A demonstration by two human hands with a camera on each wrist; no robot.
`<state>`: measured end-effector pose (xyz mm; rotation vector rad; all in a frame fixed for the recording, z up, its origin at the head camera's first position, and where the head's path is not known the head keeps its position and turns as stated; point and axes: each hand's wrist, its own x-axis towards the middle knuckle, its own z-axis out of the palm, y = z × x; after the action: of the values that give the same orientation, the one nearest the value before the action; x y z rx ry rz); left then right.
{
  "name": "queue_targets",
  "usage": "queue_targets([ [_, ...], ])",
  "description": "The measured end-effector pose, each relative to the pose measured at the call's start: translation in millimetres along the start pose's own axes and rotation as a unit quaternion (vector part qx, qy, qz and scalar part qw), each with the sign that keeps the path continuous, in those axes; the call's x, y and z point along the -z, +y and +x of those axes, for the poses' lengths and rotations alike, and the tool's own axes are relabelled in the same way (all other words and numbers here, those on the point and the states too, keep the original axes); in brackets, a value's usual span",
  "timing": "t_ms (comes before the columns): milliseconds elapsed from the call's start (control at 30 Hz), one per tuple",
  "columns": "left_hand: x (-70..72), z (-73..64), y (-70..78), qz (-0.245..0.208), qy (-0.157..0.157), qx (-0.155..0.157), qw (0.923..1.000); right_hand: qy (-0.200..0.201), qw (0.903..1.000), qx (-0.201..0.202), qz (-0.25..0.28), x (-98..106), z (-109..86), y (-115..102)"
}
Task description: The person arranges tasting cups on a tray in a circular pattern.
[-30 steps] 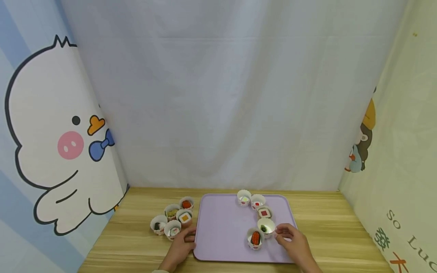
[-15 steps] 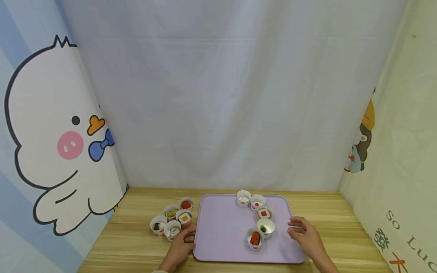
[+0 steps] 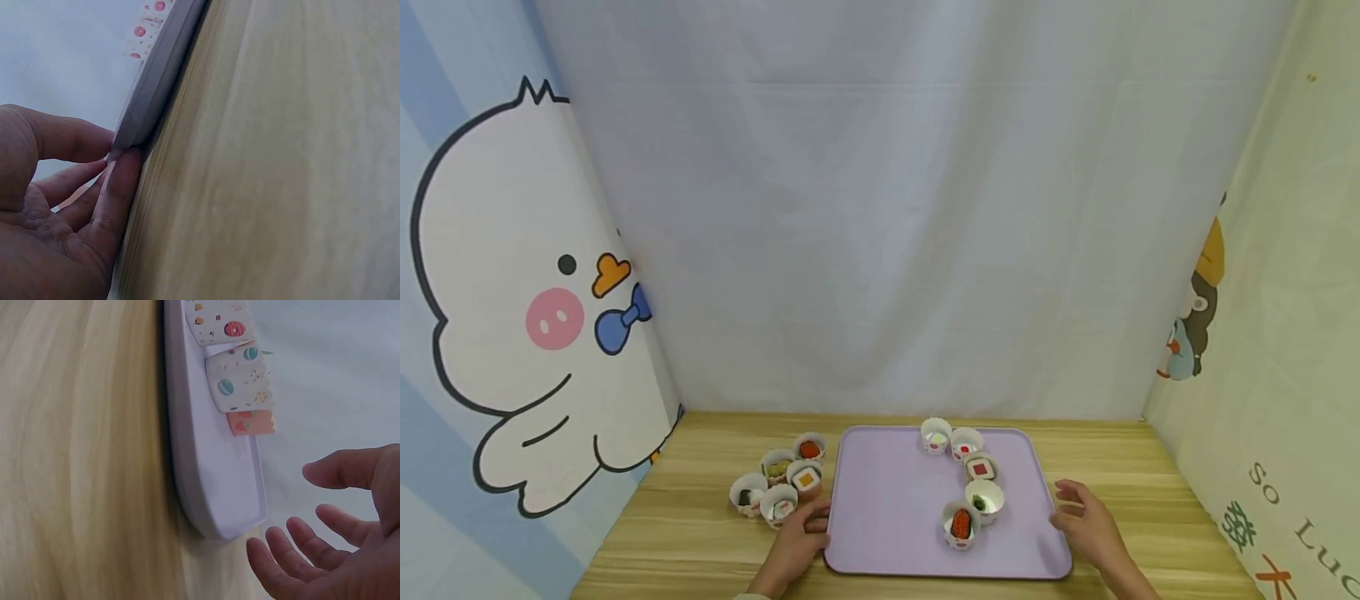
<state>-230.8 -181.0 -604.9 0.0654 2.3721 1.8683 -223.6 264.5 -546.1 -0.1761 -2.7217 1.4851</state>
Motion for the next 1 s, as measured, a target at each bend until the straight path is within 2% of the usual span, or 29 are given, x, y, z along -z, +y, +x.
queue_targets([
  [133,0.3,-1.3,-2.7,-0.001,0.000,-0.004,1.0000,-0.013,0.9999,-0.006,0.005,0.1,2.6,8.8],
  [333,1.4,-2.9,-1.2,-0.005,-0.001,-0.007,1.0000,-0.037,0.9981,-0.020,0.045,0.1,7.3,21.3],
  [567,1.7,-2.0,0.0,-0.015,-0.010,-0.002,0.9998,-0.050,0.9900,-0.064,0.115,2.9,13.8,33.6],
  [733,1.6,-1.3,-0.6,-0.018,-0.010,-0.001,0.9998,-0.066,0.9858,-0.064,0.141,3.5,16.7,39.9],
  [1000,1.5,-0.7,-1.7,-0.016,-0.012,0.003,0.9998,-0.071,0.9874,-0.060,0.128,0.5,18.2,40.3],
])
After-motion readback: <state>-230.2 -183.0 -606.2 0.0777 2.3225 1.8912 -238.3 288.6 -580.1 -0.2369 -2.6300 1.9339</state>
